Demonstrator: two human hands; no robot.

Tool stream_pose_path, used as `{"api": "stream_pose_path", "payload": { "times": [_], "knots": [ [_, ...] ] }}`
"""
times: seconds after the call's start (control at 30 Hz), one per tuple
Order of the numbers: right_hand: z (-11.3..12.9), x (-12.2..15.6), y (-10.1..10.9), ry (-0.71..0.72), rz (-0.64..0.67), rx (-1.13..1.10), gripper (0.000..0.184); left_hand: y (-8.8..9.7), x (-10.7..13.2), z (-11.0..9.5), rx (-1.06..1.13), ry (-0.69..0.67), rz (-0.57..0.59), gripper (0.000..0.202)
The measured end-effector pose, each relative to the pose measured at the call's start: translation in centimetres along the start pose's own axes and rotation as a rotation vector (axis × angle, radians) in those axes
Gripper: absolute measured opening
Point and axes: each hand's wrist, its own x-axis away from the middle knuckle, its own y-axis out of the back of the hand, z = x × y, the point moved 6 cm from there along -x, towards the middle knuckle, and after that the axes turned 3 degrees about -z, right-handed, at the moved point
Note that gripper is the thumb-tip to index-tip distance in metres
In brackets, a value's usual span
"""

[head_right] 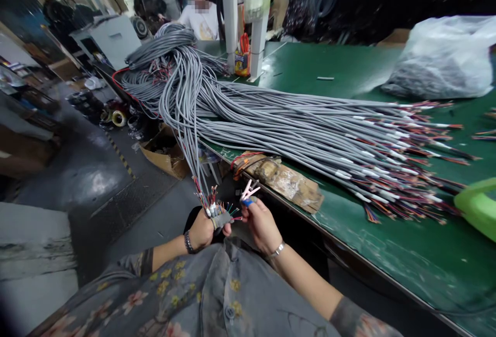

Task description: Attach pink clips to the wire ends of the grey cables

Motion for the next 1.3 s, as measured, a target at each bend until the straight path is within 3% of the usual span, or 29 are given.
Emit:
{"api": "stream_pose_path", "payload": {
  "times": [0.2,0.33,0.47,0.63,0.97,1.3],
  "knots": [
    [0.4,-1.1,1.5,-0.094,0.112,-0.079,0.041,-0.5,0.2,-1.1,0.179,0.091,0.002,0.04],
    [2.0,-1.8,0.7,0.072,0.203,0.073,0.048,-2.1,-0.1,-2.0,0.248,0.173,0.103,0.039],
    [3.7,-1.8,-0.7,0.267,0.193,0.242,0.051,-3.0,-1.0,-2.3,0.279,0.207,0.147,0.04],
    [3.1,-1.9,-1.7,0.148,0.245,0.091,0.051,-3.1,-2.0,-2.1,0.287,0.221,0.174,0.038],
    [2.5,-2.9,-0.9,0.166,0.195,-0.022,0.044,-3.0,-2.0,-1.2,0.236,0.248,0.173,0.04],
    [2.1,-1.6,-1.9,0.003,0.356,-0.073,0.052,-2.8,-1.3,-1.5,0.198,0.241,0.162,0.041]
  ]
}}
